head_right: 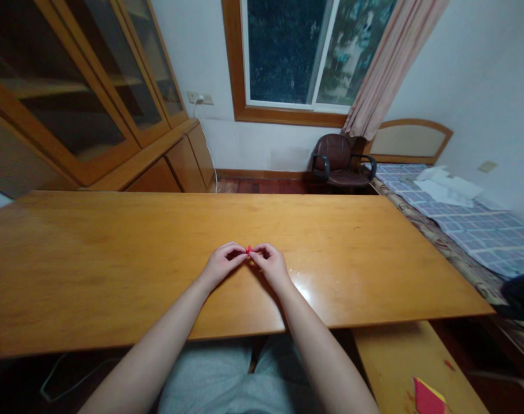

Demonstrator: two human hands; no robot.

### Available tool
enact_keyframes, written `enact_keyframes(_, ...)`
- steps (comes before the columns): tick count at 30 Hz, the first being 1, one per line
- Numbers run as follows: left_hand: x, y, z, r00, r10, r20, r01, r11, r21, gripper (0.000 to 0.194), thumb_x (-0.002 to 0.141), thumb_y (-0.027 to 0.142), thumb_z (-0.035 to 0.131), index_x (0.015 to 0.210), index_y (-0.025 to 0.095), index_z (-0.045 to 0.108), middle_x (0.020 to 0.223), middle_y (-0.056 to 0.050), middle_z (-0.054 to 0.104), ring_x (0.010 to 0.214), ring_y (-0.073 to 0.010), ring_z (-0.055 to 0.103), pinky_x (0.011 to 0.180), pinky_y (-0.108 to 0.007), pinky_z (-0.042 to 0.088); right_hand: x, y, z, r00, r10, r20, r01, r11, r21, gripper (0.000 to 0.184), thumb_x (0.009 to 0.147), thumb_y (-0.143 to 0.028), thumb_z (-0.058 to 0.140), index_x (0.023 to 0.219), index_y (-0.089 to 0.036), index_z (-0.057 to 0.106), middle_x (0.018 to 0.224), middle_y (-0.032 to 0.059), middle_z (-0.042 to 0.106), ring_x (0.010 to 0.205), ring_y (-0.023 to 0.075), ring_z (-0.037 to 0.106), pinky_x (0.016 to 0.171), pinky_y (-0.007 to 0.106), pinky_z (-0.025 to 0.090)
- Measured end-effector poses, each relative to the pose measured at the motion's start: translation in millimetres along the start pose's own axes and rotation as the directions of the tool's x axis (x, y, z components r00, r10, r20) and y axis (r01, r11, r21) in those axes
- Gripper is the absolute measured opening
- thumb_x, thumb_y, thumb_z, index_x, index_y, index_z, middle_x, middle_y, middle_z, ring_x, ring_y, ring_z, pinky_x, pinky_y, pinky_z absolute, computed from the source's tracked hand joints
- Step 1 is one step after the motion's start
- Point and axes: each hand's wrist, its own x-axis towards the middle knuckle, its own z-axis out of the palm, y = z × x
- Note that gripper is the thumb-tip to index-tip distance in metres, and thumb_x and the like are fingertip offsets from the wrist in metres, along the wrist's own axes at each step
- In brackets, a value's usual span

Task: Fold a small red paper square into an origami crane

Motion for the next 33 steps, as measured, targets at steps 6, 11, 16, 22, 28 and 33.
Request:
enact_keyframes(6,0,1,0.0,1.0,-0.014,-0.003,0.014,1.0,0.001,0.017,0.083,0.034,0.065,0.083,0.018,0.069,0.082,-0.004,0.067,0.076,-0.0162,0.062,0.07,-0.027,0.049,0,2,0,1.0,-0.012,0.015,0.012,1.0,-0.006,0.031,0.074,-0.045,0.073,0.083,-0.016,0.065,0.067,0.001,0.064,0.056,0.0123,0.057,0.049,0.021,0.043)
enact_keyframes(11,0,5,0.0,0.999,-0.046,-0.026,0.046,0.999,-0.01,0.011,0.082,0.028,0.064,0.08,0.017,0.068,0.078,-0.003,0.066,0.073,-0.0153,0.061,0.067,-0.025,0.048,-1,1,-1,0.999,-0.005,0.041,0.004,1.0,0.018,0.028,0.076,-0.043,0.072,0.083,-0.016,0.067,0.067,0.0011,0.065,0.055,0.0125,0.057,0.051,0.022,0.044)
enact_keyframes(16,1,-1,1.2,0.992,-0.096,-0.083,0.089,0.992,-0.093,0.013,0.079,0.029,0.064,0.079,0.017,0.066,0.079,-0.003,0.067,0.074,-0.0152,0.062,0.068,-0.025,0.049,0,4,-3,0.999,-0.038,0.036,0.037,0.999,0.021,0.026,0.08,-0.042,0.068,0.087,-0.017,0.067,0.07,0.0006,0.065,0.056,0.0122,0.057,0.05,0.022,0.043)
enact_keyframes(22,2,-6,1.6,0.985,-0.143,-0.094,0.125,0.977,-0.175,0.016,0.078,0.032,0.065,0.083,0.016,0.067,0.083,-0.004,0.07,0.076,-0.0161,0.064,0.073,-0.027,0.051,1,8,0,0.995,-0.062,0.072,0.07,0.99,-0.123,0.026,0.078,-0.037,0.07,0.094,-0.017,0.069,0.079,0.0036,0.07,0.056,0.0114,0.057,0.052,0.022,0.045)
enact_keyframes(28,2,-7,3.1,0.988,-0.14,-0.067,0.125,0.974,-0.19,0.015,0.078,0.03,0.067,0.082,0.016,0.066,0.081,-0.003,0.068,0.076,-0.0155,0.062,0.072,-0.026,0.049,0,4,-1,0.993,-0.074,0.09,0.087,0.985,-0.146,0.027,0.081,-0.04,0.068,0.095,-0.017,0.071,0.076,0.0035,0.069,0.054,0.0109,0.055,0.052,0.022,0.045)
enact_keyframes(33,2,-6,2.7,0.992,-0.124,-0.034,0.115,0.973,-0.199,0.017,0.079,0.032,0.066,0.08,0.015,0.066,0.08,-0.003,0.067,0.076,-0.0155,0.061,0.073,-0.026,0.049,0,2,-4,0.993,-0.086,0.083,0.097,0.985,-0.14,0.028,0.082,-0.042,0.066,0.092,-0.017,0.074,0.082,0.0051,0.071,0.06,0.0127,0.058,0.055,0.023,0.046)
